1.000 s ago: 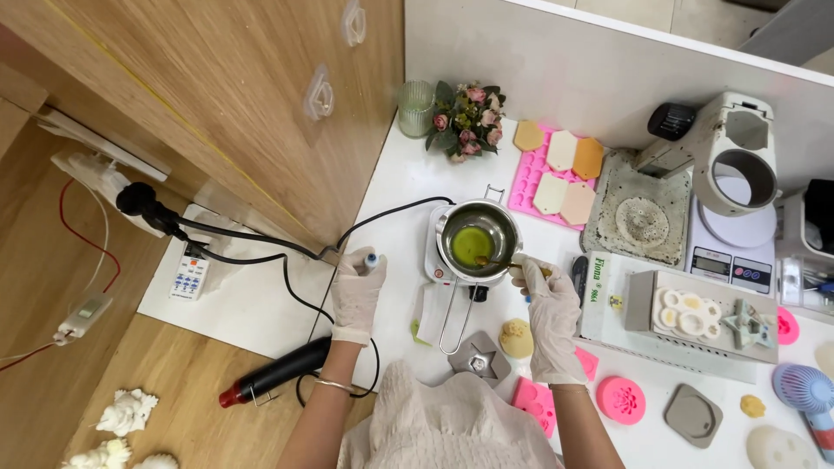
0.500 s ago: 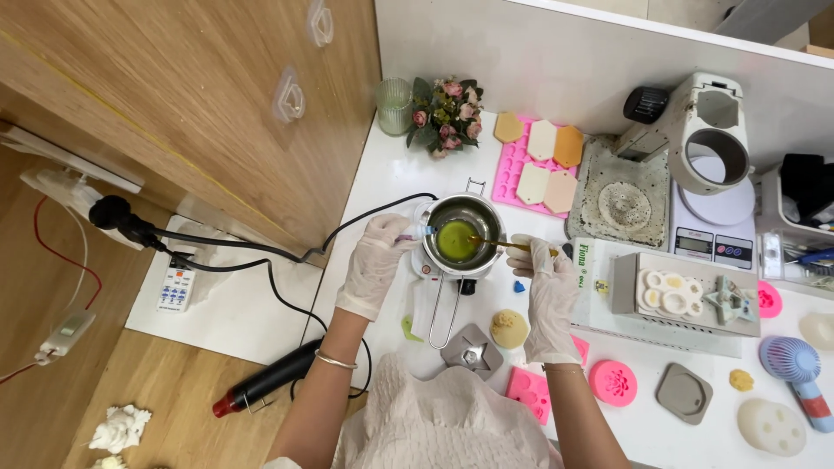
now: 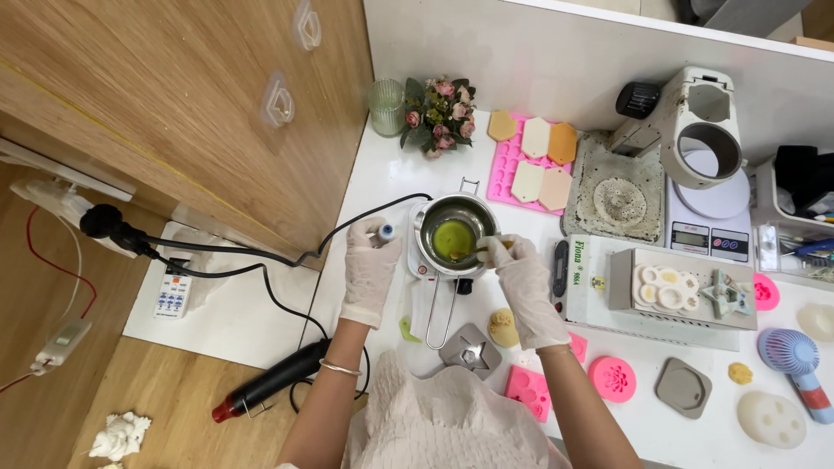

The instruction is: Adding dye and stirring melted wax in a melting pot at a workbench.

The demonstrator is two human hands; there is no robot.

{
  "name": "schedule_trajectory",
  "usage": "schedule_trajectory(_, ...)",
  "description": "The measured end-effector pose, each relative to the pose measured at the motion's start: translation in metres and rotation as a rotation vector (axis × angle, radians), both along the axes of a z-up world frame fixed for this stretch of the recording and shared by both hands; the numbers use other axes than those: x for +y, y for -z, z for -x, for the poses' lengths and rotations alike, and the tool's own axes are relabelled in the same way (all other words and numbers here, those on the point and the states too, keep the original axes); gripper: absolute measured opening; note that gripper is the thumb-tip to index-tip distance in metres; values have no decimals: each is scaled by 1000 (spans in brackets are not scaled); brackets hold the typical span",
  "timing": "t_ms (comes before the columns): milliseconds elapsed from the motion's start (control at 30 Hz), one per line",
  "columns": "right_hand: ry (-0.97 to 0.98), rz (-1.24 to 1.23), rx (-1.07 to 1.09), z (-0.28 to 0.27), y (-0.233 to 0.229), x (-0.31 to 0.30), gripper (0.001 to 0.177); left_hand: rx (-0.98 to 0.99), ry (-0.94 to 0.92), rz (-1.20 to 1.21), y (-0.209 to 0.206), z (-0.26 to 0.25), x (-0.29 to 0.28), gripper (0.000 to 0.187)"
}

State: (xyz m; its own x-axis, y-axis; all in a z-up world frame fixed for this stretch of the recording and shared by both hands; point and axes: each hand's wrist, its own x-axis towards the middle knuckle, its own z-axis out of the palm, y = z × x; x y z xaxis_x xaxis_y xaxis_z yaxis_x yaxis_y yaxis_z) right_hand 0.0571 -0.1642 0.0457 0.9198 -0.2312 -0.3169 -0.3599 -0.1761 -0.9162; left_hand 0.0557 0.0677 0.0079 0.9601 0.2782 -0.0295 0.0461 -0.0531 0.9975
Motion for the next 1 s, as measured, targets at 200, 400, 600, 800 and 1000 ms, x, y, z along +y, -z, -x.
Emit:
schedule_trajectory(200, -102, 550, -160, -21, 6, 6, 28, 102, -199, -438, 27, 24, 33, 28)
schedule_trajectory(400, -249, 629, -99, -26, 22, 7, 28, 427, -132, -581, 85, 36, 63, 36)
schedule_trajectory(600, -169, 690, 122, -27, -27, 9, 31, 433, -141, -765, 120, 37, 71, 39)
schedule_trajectory(800, -403, 938, -69, -7, -12, 5, 25, 336, -176, -651, 73, 69, 68, 56)
schedule_trajectory(1000, -538, 1082, -103, 8, -24, 16, 16, 527, 283, -705, -25, 83, 6, 34)
